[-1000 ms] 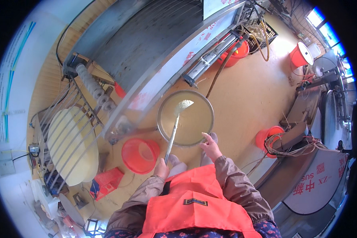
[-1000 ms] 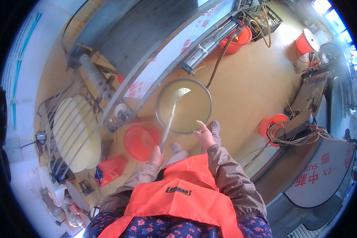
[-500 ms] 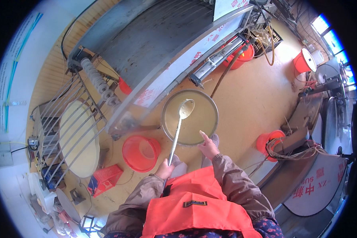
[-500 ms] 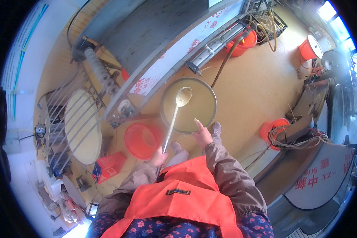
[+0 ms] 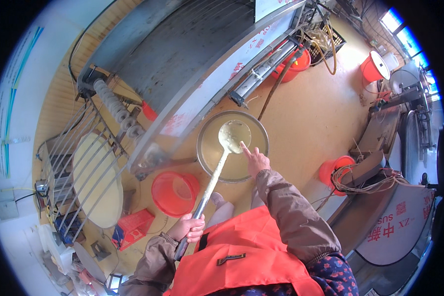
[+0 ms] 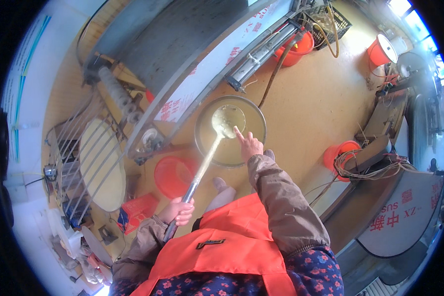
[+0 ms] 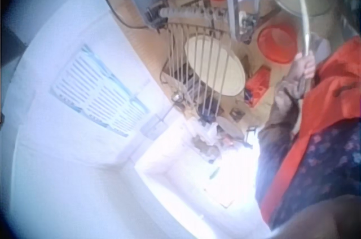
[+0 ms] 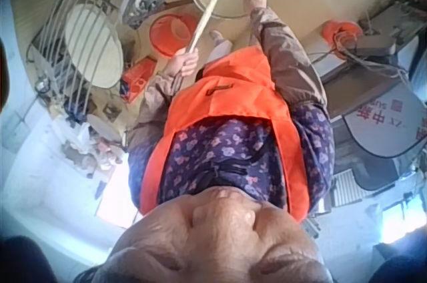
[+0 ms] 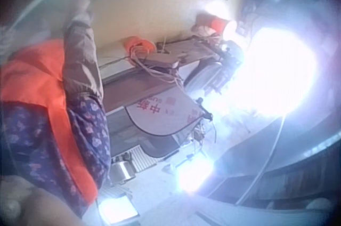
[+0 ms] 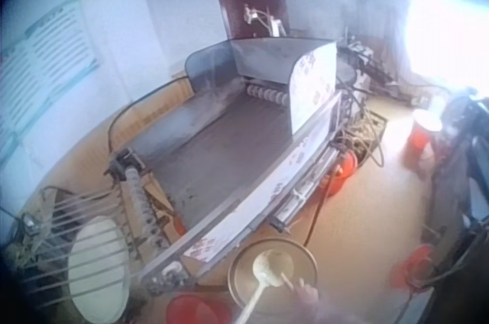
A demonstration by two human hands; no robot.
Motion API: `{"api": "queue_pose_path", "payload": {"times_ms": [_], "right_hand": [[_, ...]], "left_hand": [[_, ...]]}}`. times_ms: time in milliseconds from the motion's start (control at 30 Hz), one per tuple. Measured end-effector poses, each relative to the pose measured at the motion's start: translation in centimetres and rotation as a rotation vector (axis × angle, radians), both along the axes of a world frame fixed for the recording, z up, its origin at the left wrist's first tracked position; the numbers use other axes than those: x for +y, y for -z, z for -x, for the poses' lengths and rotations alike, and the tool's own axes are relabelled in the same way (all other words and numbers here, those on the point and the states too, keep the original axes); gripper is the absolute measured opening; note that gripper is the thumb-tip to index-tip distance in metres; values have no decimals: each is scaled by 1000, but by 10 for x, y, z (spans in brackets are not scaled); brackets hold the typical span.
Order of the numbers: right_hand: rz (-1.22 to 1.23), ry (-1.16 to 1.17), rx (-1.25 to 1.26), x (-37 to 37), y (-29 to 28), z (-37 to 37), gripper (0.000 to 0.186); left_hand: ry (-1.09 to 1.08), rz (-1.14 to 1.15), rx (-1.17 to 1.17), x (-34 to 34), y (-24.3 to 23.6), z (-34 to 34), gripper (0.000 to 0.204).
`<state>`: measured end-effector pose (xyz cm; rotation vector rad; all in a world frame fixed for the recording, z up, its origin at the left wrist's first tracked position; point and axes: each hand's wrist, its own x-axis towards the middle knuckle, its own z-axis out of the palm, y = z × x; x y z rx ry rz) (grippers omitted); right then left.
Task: The person stirs a liquid mixture in a metal bowl, pours it into a red bucket, and then handles thin dough sheets on a large round tray. They fold and unfold a cloth and place a dough sheet onto the tray.
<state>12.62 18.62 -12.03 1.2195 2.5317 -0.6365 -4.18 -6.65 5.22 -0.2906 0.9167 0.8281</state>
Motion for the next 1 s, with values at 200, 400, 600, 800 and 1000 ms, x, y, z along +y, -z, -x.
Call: {"api": "queue_pose_path", "payload": {"times_ms": [200,400,600,800,1000], "right_hand": [[-29,-42,-36,10,9,-10,81],[74,-88,11,20,11,-34,79],[549,134,486,55,20,4,69],[485,17,249,91,-9,17,66],[555,-126,177,105,-9,5,58]], "left_hand": [[-54,-12,-105,-2,-9,9,5],[42,18,76,-8,-7,19,7],[188,19,153,-13,-4,24,13],[264,29,170,-25,-10,28,13],[258,8,152,-41,-11,41,12]]}}
